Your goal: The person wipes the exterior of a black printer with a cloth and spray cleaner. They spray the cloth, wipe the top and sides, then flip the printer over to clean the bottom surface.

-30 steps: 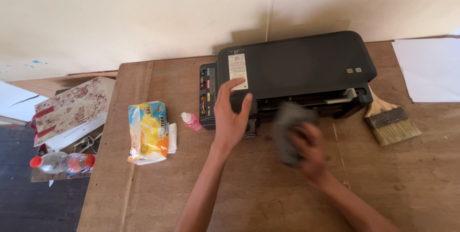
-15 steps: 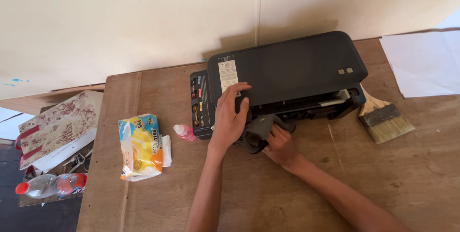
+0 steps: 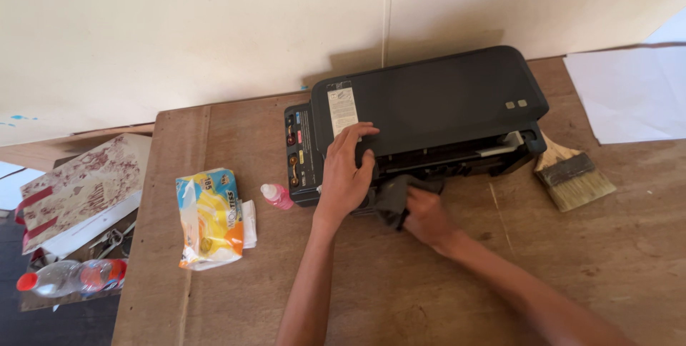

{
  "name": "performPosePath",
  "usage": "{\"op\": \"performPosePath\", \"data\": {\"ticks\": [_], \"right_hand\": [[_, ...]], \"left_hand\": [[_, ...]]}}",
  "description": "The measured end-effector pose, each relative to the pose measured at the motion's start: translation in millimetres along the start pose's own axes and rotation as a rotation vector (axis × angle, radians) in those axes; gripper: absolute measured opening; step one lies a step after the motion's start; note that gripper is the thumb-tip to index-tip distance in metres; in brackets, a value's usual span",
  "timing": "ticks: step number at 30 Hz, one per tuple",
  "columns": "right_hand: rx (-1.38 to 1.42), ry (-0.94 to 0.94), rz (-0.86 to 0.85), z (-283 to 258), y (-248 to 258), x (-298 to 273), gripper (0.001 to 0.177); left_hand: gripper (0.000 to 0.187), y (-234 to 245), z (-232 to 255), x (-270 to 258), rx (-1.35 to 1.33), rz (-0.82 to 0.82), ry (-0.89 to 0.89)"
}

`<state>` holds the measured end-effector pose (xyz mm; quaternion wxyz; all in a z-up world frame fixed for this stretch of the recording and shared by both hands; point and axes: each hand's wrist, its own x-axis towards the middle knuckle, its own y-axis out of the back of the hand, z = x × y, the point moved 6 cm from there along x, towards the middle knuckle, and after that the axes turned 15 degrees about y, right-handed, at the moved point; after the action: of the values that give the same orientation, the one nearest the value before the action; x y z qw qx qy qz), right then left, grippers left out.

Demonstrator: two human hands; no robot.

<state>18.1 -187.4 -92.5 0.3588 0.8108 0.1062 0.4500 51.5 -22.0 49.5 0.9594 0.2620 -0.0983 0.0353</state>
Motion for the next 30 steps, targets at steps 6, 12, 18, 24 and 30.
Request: {"op": "performPosePath", "data": {"ticks": [6, 12, 18, 24, 30], "right_hand": [[-0.183, 0.087, -0.033, 6, -9, -19, 0.026], [-0.372, -0.046, -0.093, 24, 27, -48, 0.031], [-0.276, -0.095, -0.102, 11, 38, -35, 0.039], [-0.03, -0.154, -0.128, -4, -5, -4, 0.033], [-0.15, -0.114, -0.164, -2, 17, -14, 0.043]], "left_hand": [[0.033, 1, -2, -1, -0.04, -0.022, 0.003], [0.034, 2, -6, 0, -0.061, -0.037, -0.004], [0.036, 1, -7, 2, -0.064, -0.022, -0.012], [0.036, 2, -4, 0, -0.054, -0.023, 0.001], [0.036, 2, -2, 1, -0.032, -0.038, 0.011]]}}
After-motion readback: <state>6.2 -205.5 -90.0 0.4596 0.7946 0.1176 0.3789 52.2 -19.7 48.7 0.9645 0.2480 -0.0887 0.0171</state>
